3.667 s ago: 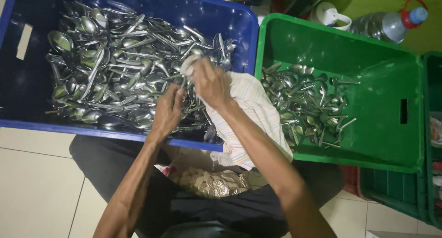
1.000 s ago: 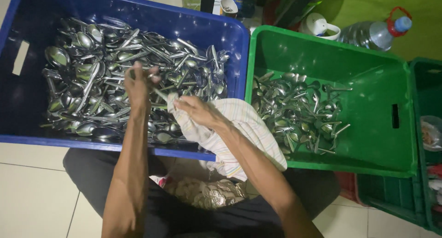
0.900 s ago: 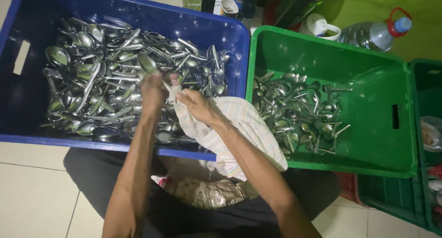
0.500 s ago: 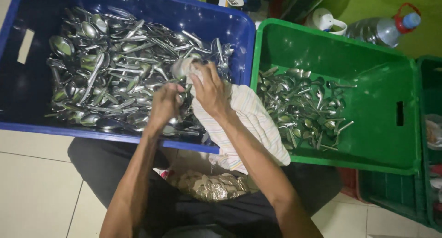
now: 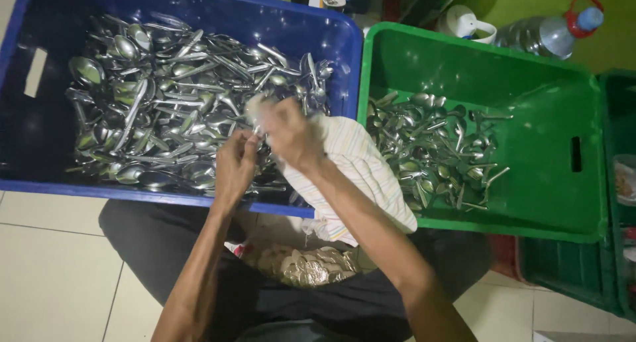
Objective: Wiping metal spoons individually with a cloth and transferring them from a blue bin to a green bin.
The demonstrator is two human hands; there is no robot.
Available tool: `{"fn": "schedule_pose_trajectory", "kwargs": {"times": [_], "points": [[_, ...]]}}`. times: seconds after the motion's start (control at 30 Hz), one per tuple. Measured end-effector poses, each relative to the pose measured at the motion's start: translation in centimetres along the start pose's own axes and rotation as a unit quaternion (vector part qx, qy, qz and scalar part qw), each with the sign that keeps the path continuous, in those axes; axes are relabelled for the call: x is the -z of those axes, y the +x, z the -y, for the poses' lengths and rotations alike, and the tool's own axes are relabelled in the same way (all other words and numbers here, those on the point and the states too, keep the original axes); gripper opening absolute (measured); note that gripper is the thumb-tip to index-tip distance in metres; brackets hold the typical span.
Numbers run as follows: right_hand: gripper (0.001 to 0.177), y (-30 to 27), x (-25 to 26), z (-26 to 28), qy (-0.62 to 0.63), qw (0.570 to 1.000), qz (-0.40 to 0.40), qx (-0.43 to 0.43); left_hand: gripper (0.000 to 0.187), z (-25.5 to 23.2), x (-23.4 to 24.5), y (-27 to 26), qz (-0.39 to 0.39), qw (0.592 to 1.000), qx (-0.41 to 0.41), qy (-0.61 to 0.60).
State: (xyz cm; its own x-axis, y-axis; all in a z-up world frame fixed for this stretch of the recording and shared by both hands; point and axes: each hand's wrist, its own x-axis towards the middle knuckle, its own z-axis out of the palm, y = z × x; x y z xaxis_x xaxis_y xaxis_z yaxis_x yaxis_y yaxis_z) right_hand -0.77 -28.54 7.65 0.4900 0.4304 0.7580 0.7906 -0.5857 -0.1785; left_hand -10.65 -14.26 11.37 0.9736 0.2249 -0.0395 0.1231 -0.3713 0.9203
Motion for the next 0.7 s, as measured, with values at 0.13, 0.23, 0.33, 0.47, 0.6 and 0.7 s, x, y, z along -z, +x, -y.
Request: {"fn": "schedule_pose_trajectory", "kwargs": {"times": [0.13, 0.23, 0.33, 0.47, 0.6, 0.7], "points": [[0.019, -0.3, -1.1, -0.2, -0.001, 1.000, 0.010, -0.025, 0.015, -2.0, -0.3, -1.0, 0.003, 0.996, -0.068, 0.050], [0.020, 1.0, 0.7, -0.5, 0.148, 0.958, 0.004, -0.245, 0.019, -1.9, -0.3, -1.5, 0.020, 0.997, -0.057, 0.049], [0.016, 0.3, 0.9, -0.3, 0.226, 0.884, 0.031, -0.408, 0.020, -2.2, -1.2, -1.4, -0.012, 0.994, -0.072, 0.076], [0.037, 1.0, 3.0, 1.2, 0.305, 0.805, 0.119, -0.494, 0.029, -3.3, -2.1, -1.7, -0.032, 0.984, -0.119, 0.131], [0.025, 1.0, 4.3, 1.3, 0.384, 0.825, 0.083, -0.407, 0.029, -1.5, -2.6, -0.4, -0.098, 0.984, -0.111, 0.100], [0.036, 2.5, 6.4, 2.9, 0.376, 0.824, 0.128, -0.405, 0.050, -2.7, -1.0, 2.7, -0.030, 0.994, -0.042, -0.099]]}}
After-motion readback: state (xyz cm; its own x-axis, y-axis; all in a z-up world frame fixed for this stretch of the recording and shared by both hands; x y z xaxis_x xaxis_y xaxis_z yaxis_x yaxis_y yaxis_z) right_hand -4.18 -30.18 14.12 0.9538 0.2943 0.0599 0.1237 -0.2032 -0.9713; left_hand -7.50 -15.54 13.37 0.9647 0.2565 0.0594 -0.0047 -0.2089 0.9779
